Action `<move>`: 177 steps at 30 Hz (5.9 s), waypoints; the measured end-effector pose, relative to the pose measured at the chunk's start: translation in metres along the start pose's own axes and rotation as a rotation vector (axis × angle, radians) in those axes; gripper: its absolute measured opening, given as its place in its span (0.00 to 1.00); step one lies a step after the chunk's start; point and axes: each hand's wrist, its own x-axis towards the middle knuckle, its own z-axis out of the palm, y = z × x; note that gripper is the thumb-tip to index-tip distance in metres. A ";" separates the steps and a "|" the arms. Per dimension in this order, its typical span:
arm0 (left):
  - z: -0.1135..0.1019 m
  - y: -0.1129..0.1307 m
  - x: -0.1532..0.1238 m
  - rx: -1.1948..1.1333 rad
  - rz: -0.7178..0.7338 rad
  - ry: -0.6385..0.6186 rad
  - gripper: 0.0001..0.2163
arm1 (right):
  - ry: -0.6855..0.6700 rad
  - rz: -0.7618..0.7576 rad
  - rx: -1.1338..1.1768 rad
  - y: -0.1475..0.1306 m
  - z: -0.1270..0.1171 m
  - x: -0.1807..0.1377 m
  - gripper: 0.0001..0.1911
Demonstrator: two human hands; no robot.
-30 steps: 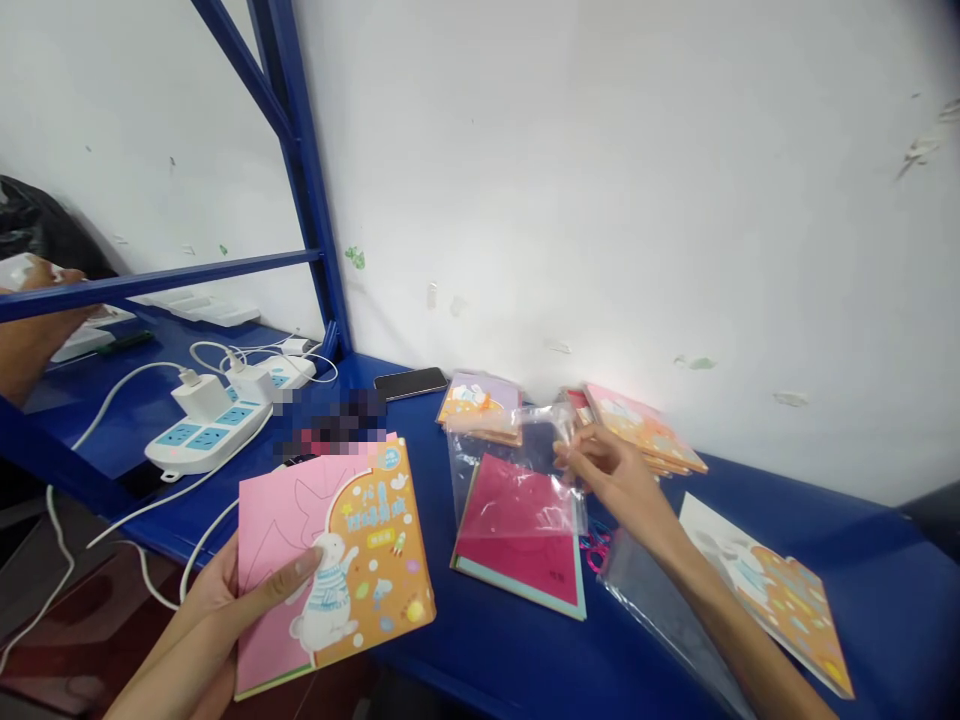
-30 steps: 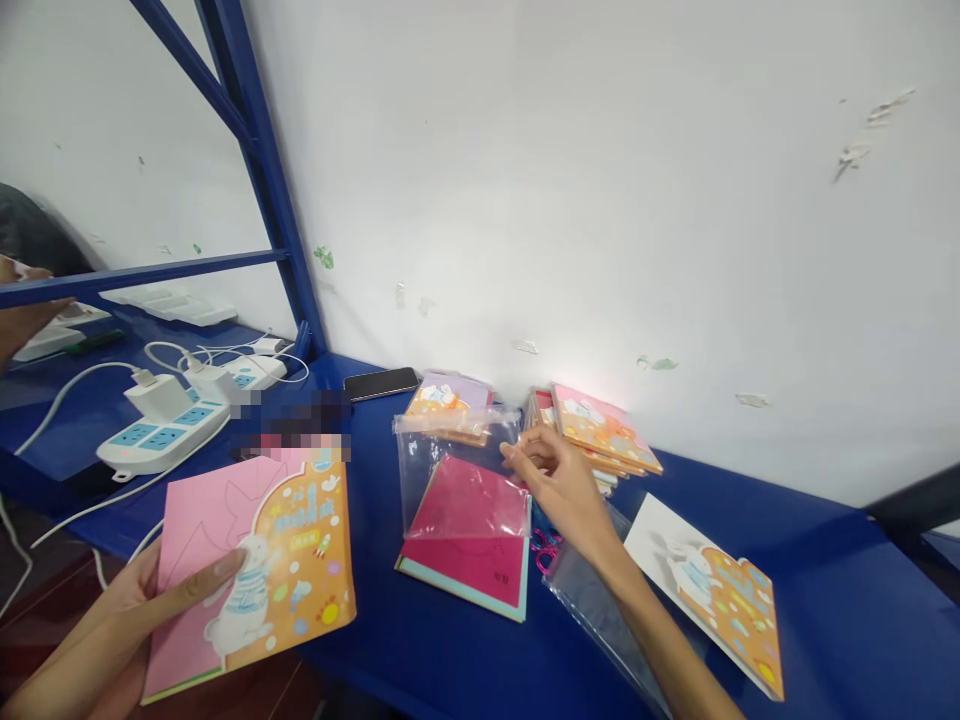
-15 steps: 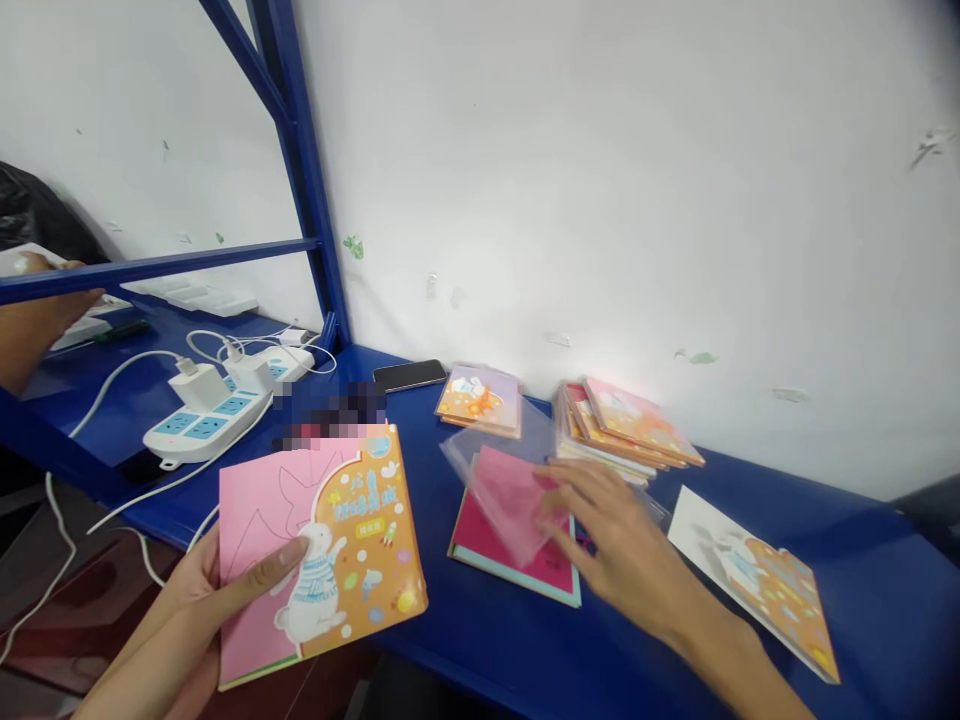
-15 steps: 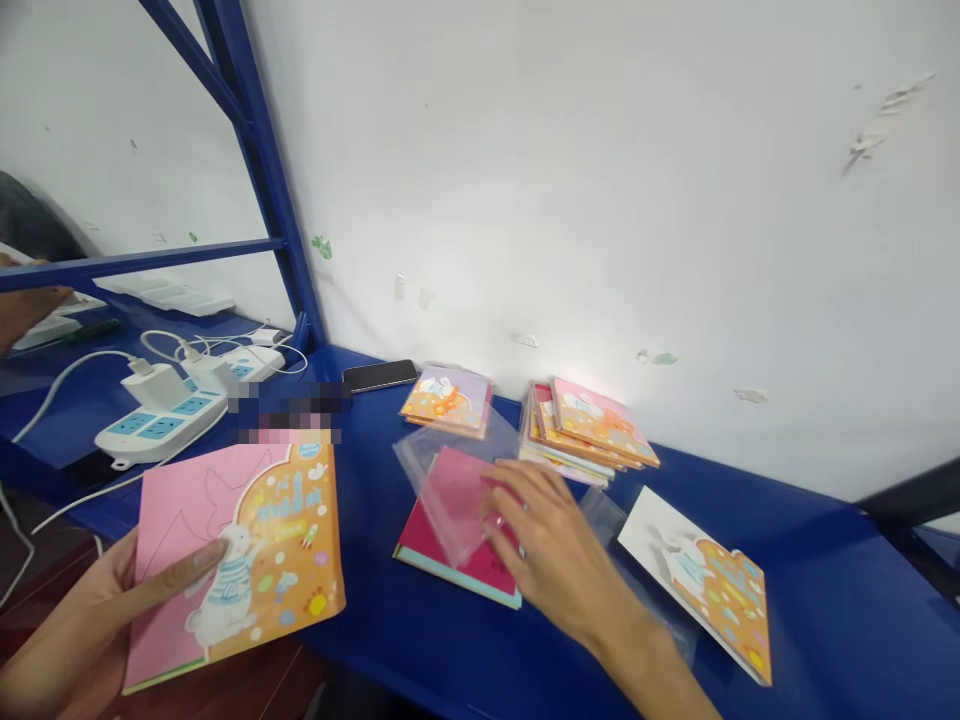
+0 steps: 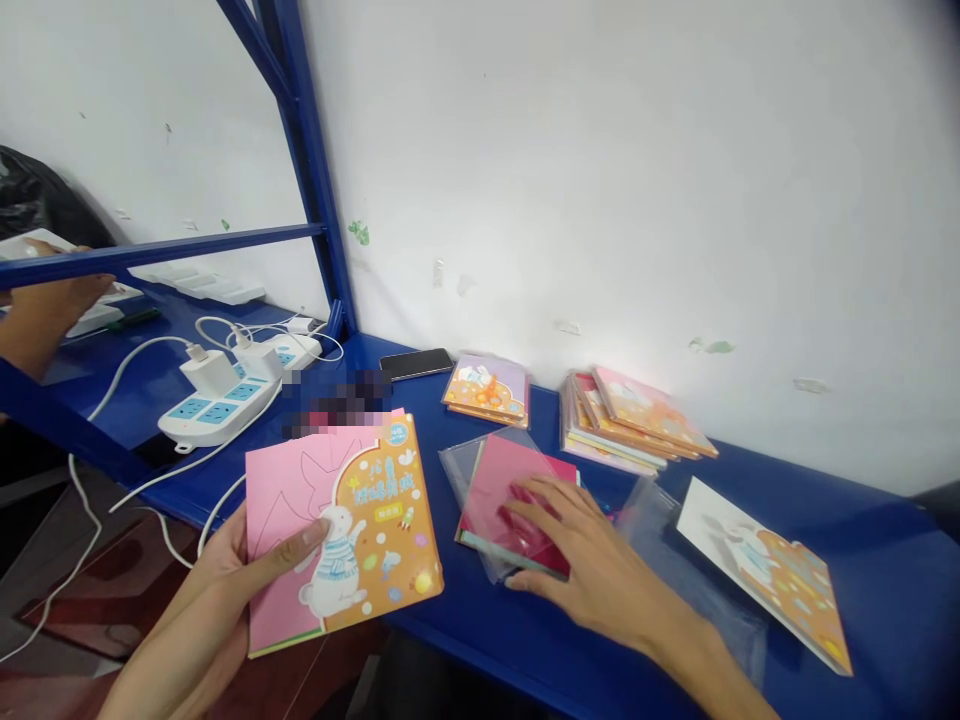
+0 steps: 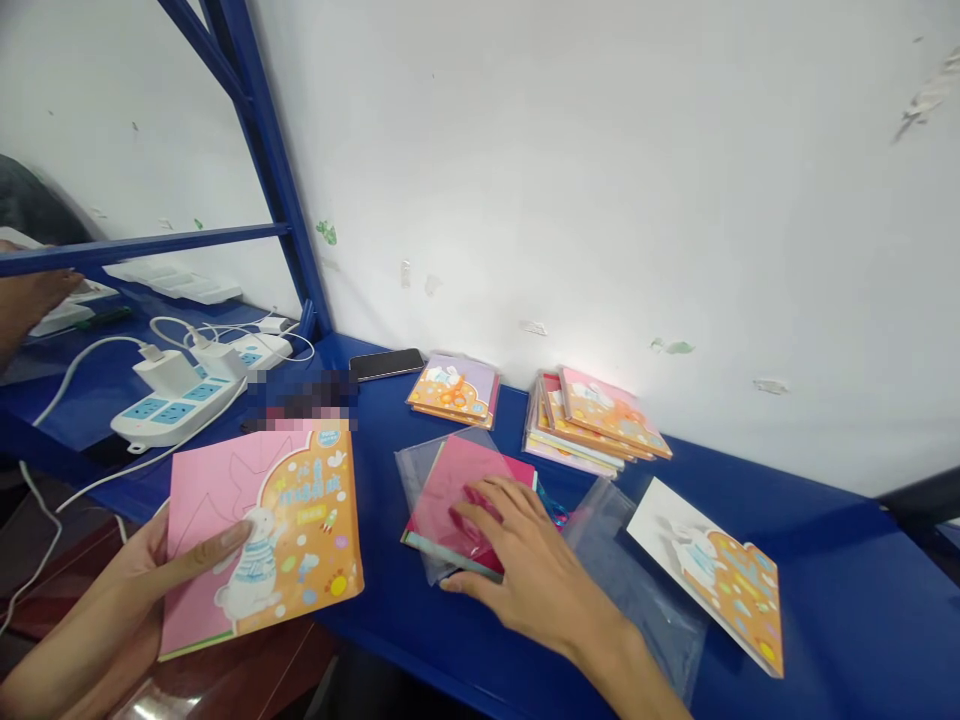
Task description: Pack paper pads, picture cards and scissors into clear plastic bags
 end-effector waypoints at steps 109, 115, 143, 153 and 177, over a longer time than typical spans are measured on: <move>0.048 -0.014 0.003 0.263 -0.111 -0.492 0.40 | 0.083 0.112 0.846 0.011 -0.019 0.007 0.13; 0.051 -0.019 0.009 0.248 -0.144 -0.563 0.39 | 0.047 0.112 0.619 0.008 -0.021 0.007 0.20; 0.060 -0.028 0.003 0.294 -0.116 -0.456 0.33 | 0.032 0.119 0.410 0.014 -0.003 0.012 0.12; 0.058 -0.028 0.005 0.288 -0.128 -0.491 0.34 | 0.019 0.131 0.414 0.013 -0.005 0.011 0.11; 0.063 -0.027 0.005 0.254 -0.187 -0.544 0.39 | 0.009 0.128 0.439 0.016 -0.005 0.009 0.09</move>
